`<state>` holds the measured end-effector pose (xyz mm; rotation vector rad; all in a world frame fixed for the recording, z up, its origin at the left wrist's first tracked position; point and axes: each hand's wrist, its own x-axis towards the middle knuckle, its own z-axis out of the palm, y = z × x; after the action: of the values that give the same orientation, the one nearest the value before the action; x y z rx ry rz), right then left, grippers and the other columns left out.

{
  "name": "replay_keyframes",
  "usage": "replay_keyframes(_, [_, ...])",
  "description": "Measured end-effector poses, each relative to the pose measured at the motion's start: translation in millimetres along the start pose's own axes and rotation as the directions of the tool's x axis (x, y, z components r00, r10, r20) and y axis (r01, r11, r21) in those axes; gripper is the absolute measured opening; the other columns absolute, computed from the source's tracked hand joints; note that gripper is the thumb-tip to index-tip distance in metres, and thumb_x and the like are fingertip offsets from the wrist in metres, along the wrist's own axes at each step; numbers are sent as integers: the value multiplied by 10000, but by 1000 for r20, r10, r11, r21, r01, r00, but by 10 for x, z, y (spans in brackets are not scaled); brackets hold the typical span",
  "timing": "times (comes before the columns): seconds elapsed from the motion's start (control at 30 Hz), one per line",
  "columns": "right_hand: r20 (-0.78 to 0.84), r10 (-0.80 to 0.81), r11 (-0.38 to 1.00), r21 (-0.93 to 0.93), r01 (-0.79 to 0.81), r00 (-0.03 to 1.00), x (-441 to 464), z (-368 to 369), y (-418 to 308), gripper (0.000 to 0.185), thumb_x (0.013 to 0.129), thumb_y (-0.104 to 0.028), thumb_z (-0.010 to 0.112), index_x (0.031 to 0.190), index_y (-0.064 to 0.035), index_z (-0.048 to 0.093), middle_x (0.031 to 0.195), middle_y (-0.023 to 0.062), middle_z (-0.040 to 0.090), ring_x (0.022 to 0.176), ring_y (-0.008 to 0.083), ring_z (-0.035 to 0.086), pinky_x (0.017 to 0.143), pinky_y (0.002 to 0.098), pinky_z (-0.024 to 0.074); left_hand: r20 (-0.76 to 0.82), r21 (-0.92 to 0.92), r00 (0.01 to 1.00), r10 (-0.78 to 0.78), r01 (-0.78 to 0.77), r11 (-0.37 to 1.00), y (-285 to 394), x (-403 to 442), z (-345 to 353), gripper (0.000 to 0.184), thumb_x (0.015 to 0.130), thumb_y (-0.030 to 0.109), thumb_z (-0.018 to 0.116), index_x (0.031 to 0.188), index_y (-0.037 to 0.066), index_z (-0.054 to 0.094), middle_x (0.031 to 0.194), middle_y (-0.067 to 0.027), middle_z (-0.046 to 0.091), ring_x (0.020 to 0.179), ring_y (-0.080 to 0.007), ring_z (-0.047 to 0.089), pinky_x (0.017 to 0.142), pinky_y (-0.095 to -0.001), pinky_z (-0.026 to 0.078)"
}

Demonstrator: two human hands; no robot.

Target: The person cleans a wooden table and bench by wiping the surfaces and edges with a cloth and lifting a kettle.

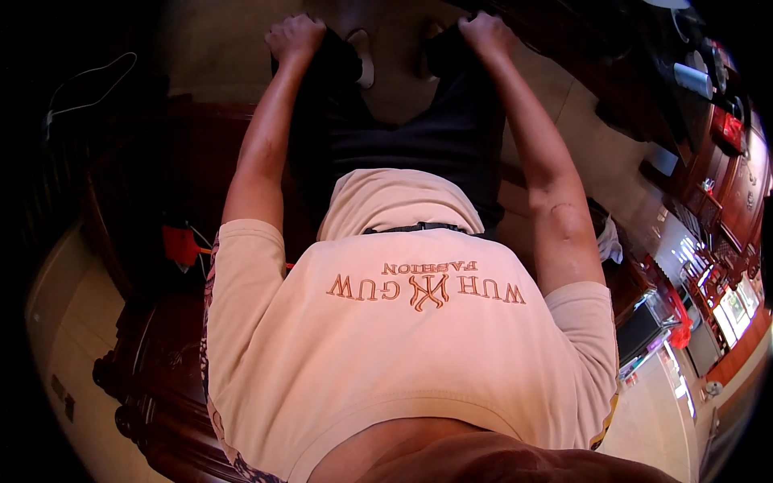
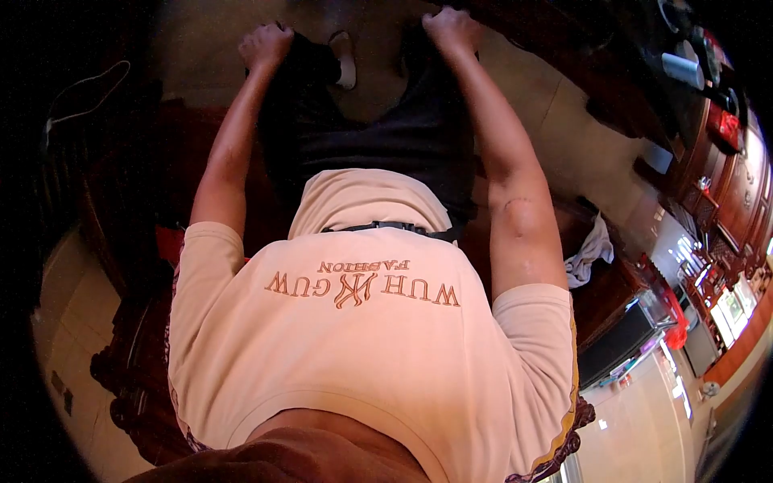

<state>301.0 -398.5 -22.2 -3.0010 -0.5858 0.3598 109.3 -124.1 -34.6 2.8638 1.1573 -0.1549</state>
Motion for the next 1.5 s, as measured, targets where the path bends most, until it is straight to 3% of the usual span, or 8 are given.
replay_keyframes(0.23, [-15,-7,1000,13,7,1000,-29,3,-11,488,855,-479,484,1151,-141,674,1182,205,648,1097,416,610,916,516,486,29,-17,999,-31,32,999,-40,-5,-6,426,869,381,476,1044,91,736,1154,-156,676,1104,-382,604,919,-498,455])
replay_keyframes(0.43, [-21,-9,999,46,10,1000,-79,-30,-52,449,888,-461,458,1153,-177,683,1196,191,643,1108,412,603,918,514,486,-37,12,999,2,-1,1000,-68,-8,72,399,857,367,496,1007,96,747,1145,-142,682,1080,-374,614,907,-494,456])
replay_keyframes(0.53, [-15,-6,1000,16,6,1000,-82,-54,-63,443,892,-464,461,1147,-185,693,1184,184,647,1095,402,611,913,503,492,61,-28,998,-16,17,999,-17,-9,7,384,846,358,508,991,99,751,1145,-139,682,1057,-365,621,906,-488,456])
replay_keyframes(0.73, [26,37,999,-21,-36,999,-55,-62,-75,434,887,-470,471,1118,-187,707,1180,166,653,1080,394,622,896,492,503,83,-62,997,-10,15,998,9,47,61,374,848,348,506,982,100,752,1076,-146,703,1058,-356,629,893,-477,466])
replay_keyframes(1.13, [-31,36,999,30,-35,999,-92,-63,-70,422,869,-451,513,1085,-150,714,1149,181,658,1071,398,622,899,491,503,72,-17,997,-41,43,999,31,66,70,381,858,348,489,990,103,749,1045,-146,709,991,-363,661,865,-482,482])
replay_keyframes(1.23, [1,44,999,17,-44,999,-85,-83,-78,421,869,-453,512,1085,-156,716,1157,177,659,1063,394,628,896,490,507,15,38,999,29,-29,999,10,38,53,382,858,350,487,996,108,749,1056,-146,707,1015,-359,652,881,-482,474])
replay_keyframes(1.37, [15,59,998,-5,-58,998,-52,-57,-91,424,874,-448,506,1094,-152,716,1163,167,664,1049,387,638,887,485,514,127,-8,992,-19,20,1000,46,46,-2,387,859,351,485,1007,108,747,1067,-137,706,1028,-356,643,893,-478,466])
replay_keyframes(1.5, [101,47,998,32,-51,994,-138,-288,-171,413,907,-382,525,1122,-79,702,1148,178,666,1047,355,646,849,475,531,90,16,996,3,-4,1000,6,66,93,368,859,328,483,983,108,751,1055,-129,709,1021,-353,644,882,-477,468])
